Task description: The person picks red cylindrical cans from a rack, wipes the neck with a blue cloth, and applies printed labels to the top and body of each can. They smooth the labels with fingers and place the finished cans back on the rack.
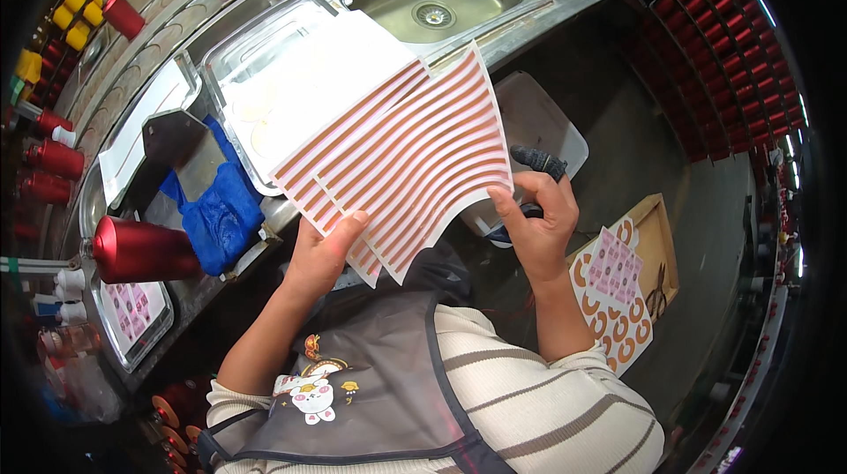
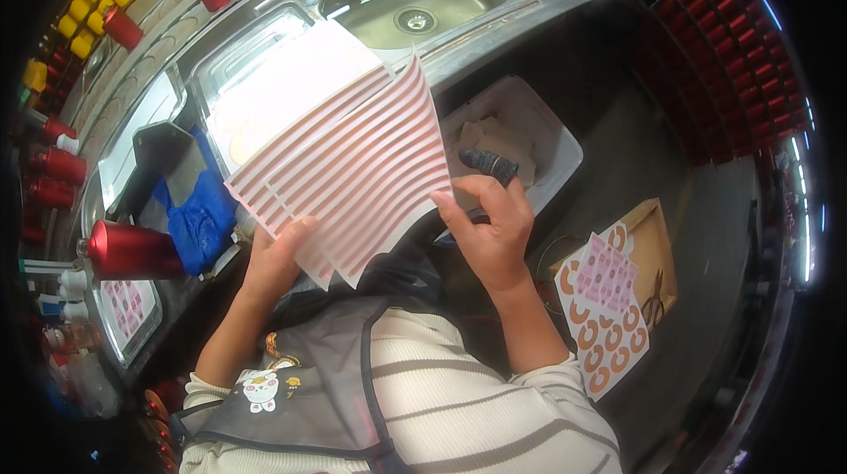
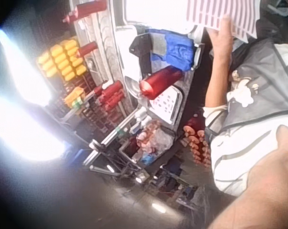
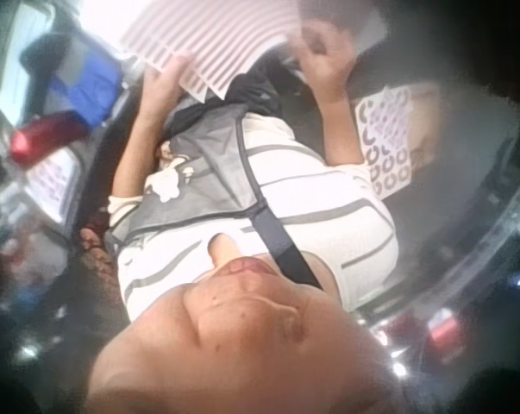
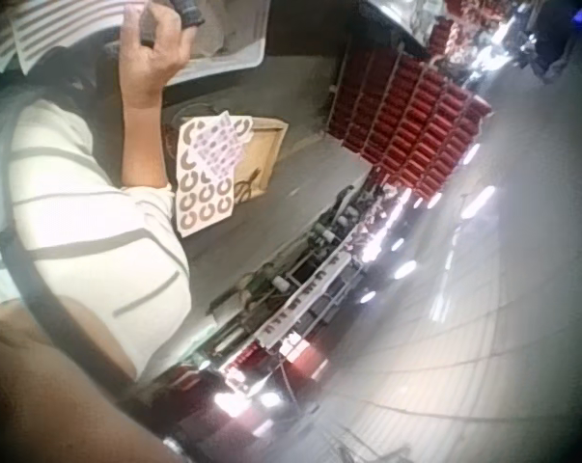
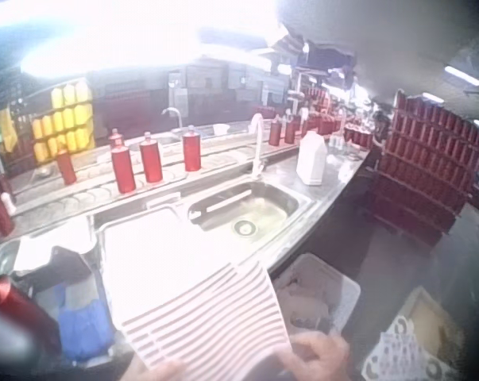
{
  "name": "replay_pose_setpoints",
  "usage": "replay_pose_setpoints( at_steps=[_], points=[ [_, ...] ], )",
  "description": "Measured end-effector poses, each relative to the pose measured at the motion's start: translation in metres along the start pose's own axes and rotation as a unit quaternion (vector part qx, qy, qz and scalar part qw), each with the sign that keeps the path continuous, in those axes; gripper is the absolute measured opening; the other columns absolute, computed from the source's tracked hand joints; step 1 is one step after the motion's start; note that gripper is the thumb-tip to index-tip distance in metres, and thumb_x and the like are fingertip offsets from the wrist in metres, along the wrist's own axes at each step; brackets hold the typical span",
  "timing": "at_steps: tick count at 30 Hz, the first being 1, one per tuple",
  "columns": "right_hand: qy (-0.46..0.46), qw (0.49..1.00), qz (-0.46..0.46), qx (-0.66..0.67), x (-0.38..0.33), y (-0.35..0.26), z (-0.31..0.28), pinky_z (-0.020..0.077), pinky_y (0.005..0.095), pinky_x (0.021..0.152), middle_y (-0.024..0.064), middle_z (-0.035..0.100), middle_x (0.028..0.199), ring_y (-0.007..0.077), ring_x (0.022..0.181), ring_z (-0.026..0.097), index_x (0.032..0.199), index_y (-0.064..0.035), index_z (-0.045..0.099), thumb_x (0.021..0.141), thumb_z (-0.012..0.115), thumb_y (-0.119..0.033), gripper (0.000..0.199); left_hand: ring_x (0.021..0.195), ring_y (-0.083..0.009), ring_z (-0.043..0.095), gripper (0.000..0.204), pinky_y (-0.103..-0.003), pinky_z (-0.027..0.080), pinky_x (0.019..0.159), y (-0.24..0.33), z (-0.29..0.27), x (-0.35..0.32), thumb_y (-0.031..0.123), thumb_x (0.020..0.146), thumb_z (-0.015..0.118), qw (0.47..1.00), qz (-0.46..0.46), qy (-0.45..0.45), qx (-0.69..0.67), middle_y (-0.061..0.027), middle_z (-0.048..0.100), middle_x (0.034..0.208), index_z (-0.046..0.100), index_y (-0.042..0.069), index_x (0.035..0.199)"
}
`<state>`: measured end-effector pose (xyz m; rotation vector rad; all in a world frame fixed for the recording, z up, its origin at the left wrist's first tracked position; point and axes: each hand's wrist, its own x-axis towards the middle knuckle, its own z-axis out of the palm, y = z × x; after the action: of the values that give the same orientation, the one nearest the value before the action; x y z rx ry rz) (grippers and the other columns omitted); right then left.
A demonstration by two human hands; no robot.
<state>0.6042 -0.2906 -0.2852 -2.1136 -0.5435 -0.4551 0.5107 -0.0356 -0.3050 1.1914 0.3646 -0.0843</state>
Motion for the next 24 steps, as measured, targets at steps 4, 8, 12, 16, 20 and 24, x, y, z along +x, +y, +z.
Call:
replay_pose_setpoints(
  at_steps=[4, 8, 12, 16, 20, 24],
  points=[
    [-0.014, 1.000, -0.009, 0.001, 0.001, -0.001, -0.006, 0.0517, 0.0308, 0.074, 0.0136, 0.068, 0.099, 0.0244, 0.087, 0.064, 0.096, -0.0009, 0.071, 0.078, 0.084, -0.013, 0.025, 0.117, -0.0178, 0.057, 0.044, -0.035, 0.047, 0.100, -0.006, 0.008, 0.003, 0.011, 0.096, 0.060, 1.000, 0.009, 0.003, 0.017, -0.0115, 0.060, 0.130, 0.049, -0.002, 0.137],
    [-0.013, 1.000, 0.008, 0.013, -0.004, 0.001, -0.006, 0.0523, 0.0324, 0.077, 0.0149, 0.069, 0.102, 0.0264, 0.090, 0.065, 0.097, -0.0004, 0.071, 0.080, 0.082, -0.014, 0.025, 0.117, -0.0172, 0.058, 0.043, -0.035, 0.046, 0.100, -0.009, 0.008, 0.004, 0.011, 0.096, 0.061, 0.997, 0.044, -0.010, 0.058, -0.0094, 0.062, 0.127, 0.051, -0.001, 0.136],
    [0.013, 1.000, -0.022, 0.010, -0.006, 0.009, -0.002, 0.0414, 0.0255, 0.064, 0.0057, 0.061, 0.088, 0.0134, 0.071, 0.050, 0.098, -0.0027, 0.073, 0.081, 0.082, -0.015, 0.023, 0.117, -0.0165, 0.057, 0.042, -0.034, 0.046, 0.100, -0.013, 0.009, 0.006, 0.011, 0.097, 0.062, 0.994, 0.069, -0.030, 0.076, -0.0083, 0.062, 0.126, 0.051, -0.001, 0.136],
    [0.018, 1.000, -0.003, -0.001, -0.006, 0.008, -0.007, 0.0518, 0.0313, 0.074, 0.0137, 0.068, 0.098, 0.0251, 0.087, 0.064, 0.096, -0.0008, 0.071, 0.079, 0.082, -0.014, 0.024, 0.116, -0.0159, 0.058, 0.041, -0.034, 0.046, 0.099, -0.013, 0.016, 0.005, 0.009, 0.097, 0.061, 0.987, 0.113, -0.034, 0.108, -0.0079, 0.062, 0.126, 0.051, -0.001, 0.135],
    [0.012, 0.998, 0.056, -0.002, -0.007, 0.008, -0.013, 0.0490, 0.0257, 0.067, 0.0078, 0.063, 0.090, 0.0164, 0.077, 0.063, 0.096, -0.0016, 0.071, 0.077, 0.084, -0.014, 0.026, 0.113, -0.0147, 0.058, 0.038, -0.033, 0.047, 0.097, -0.012, 0.021, 0.000, 0.007, 0.097, 0.060, 0.981, 0.138, -0.041, 0.128, -0.0072, 0.063, 0.124, 0.053, -0.001, 0.133],
    [0.021, 0.982, 0.149, 0.118, -0.006, 0.012, -0.014, 0.0428, 0.0201, 0.060, 0.0009, 0.058, 0.084, 0.0060, 0.067, 0.055, 0.097, -0.0015, 0.071, 0.080, 0.084, -0.013, 0.024, 0.110, -0.0125, 0.058, 0.031, -0.032, 0.047, 0.095, 0.001, 0.024, -0.009, 0.007, 0.097, 0.060, 0.969, 0.153, -0.082, 0.176, -0.0057, 0.065, 0.119, 0.058, 0.000, 0.127]
  ],
)
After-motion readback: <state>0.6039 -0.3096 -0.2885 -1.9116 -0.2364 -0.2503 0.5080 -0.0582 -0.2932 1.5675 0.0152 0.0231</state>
